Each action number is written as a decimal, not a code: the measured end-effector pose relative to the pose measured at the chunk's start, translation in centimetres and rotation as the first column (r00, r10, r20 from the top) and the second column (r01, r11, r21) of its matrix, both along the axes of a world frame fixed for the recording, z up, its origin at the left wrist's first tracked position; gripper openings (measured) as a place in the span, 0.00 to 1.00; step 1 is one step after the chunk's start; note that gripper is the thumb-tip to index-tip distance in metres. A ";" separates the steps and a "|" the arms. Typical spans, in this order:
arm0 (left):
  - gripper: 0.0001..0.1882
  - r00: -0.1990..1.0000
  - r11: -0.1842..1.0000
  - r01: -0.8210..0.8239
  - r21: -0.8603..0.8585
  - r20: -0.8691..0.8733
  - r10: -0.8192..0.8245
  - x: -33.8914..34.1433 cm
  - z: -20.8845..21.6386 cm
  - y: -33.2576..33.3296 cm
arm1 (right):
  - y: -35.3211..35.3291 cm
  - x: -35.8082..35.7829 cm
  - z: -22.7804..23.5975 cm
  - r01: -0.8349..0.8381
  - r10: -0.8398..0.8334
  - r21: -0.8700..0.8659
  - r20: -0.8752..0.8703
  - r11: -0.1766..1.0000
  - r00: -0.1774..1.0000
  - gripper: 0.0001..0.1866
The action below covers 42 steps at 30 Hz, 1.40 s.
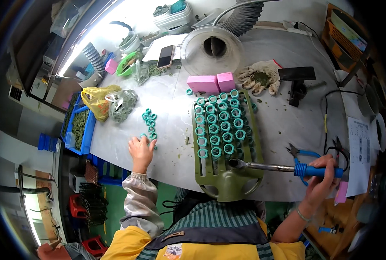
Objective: The person places plastic rings into a frame by hand and fuses them using a soldering iron.
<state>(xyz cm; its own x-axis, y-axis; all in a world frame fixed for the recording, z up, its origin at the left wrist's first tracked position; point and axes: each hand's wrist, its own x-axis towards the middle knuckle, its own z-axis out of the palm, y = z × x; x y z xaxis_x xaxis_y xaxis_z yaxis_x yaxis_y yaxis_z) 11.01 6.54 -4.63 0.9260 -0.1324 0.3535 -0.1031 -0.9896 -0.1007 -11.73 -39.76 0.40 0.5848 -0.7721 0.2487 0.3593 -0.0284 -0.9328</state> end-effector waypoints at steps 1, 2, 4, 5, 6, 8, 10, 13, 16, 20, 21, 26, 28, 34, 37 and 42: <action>0.12 1.000 1.000 0.003 -0.003 -0.001 -0.003 0.0 -0.4 0.0 | 0.0 0.0 0.1 0.003 -0.003 -0.020 0.001 1.000 1.000 0.16; 0.11 0.993 0.981 0.115 -0.158 -0.017 -0.119 0.0 -0.7 0.0 | -0.1 -0.1 0.3 0.007 -0.007 -0.041 0.003 0.999 1.000 0.16; 0.08 0.946 0.865 0.086 -0.495 -0.232 -0.227 0.0 0.9 -2.0 | 0.4 -0.4 1.3 0.006 -0.007 -0.022 -0.014 1.000 1.000 0.16; 0.08 0.941 0.860 0.093 -0.502 -0.237 -0.240 -0.3 2.0 -3.5 | 0.6 -0.5 1.8 0.003 -0.003 -0.002 -0.028 1.000 1.000 0.16; 0.08 0.900 0.711 0.075 -0.699 -0.260 -0.350 -0.8 3.1 -5.1 | 0.8 -0.5 2.1 0.016 -0.017 -0.014 -0.032 1.000 0.999 0.16; 0.11 0.771 0.445 0.074 -0.893 -0.232 -0.593 -1.9 4.9 -8.6 | 0.6 -0.2 1.8 0.106 -0.106 -0.010 0.038 0.994 0.994 0.16; 0.16 0.607 0.347 0.177 -0.921 -0.176 -0.775 -3.3 6.8 -11.9 | 0.2 -0.5 1.9 0.118 -0.117 -0.030 0.032 0.993 0.993 0.16; 0.16 0.492 0.290 0.225 -0.930 -0.149 -0.858 -5.1 7.3 -16.6 | -0.3 -0.7 1.5 0.134 -0.131 -0.052 0.047 0.990 0.990 0.16; 0.17 0.459 0.302 0.586 -0.752 0.001 -0.889 -5.6 6.0 -19.8 | -0.3 -0.4 1.1 0.115 -0.112 -0.043 0.061 0.992 0.992 0.16; 0.17 0.459 0.306 0.596 -0.743 0.001 -0.889 -5.9 4.2 -22.0 | -0.1 0.1 0.4 0.089 -0.088 -0.005 0.051 0.996 0.995 0.16; 0.17 0.449 0.301 0.597 -0.744 0.000 -0.893 -5.9 4.2 -22.2 | -0.1 0.4 0.2 0.099 -0.099 -0.004 0.049 0.995 0.994 0.16; 0.16 0.445 0.314 0.633 -0.708 0.001 -0.896 -5.8 4.2 -22.5 | -0.5 0.2 0.4 0.080 -0.078 -0.022 0.096 0.997 0.992 0.15; 0.16 0.447 0.319 0.634 -0.704 -0.003 -0.894 -5.8 4.3 -22.4 | -1.2 -0.5 0.4 0.077 -0.075 -0.019 0.095 0.997 0.993 0.14; 0.13 0.493 0.312 0.617 -0.722 0.046 -0.869 -6.7 6.6 -21.2 | -1.8 -1.1 1.3 0.164 -0.162 -0.016 0.086 0.986 0.983 0.16; 0.11 0.568 0.529 0.178 -0.830 -0.353 -0.744 -6.8 7.8 -14.1 | -1.8 -1.5 1.5 0.253 -0.252 -0.007 0.055 0.968 0.966 0.17; 0.16 0.152 0.619 -0.437 -0.652 -0.732 -0.664 -9.1 5.2 -6.2 | -1.9 -1.8 1.6 0.366 -0.368 0.076 0.011 0.927 0.930 0.18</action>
<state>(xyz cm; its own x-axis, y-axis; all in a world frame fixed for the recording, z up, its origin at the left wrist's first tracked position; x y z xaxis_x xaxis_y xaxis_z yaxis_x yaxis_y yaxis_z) 1.95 0.32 0.61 0.5120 -0.5489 -0.6607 0.3273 -0.5865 0.7409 -13.53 -41.65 2.04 0.2513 -0.9478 0.1963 0.3595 -0.0970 -0.9281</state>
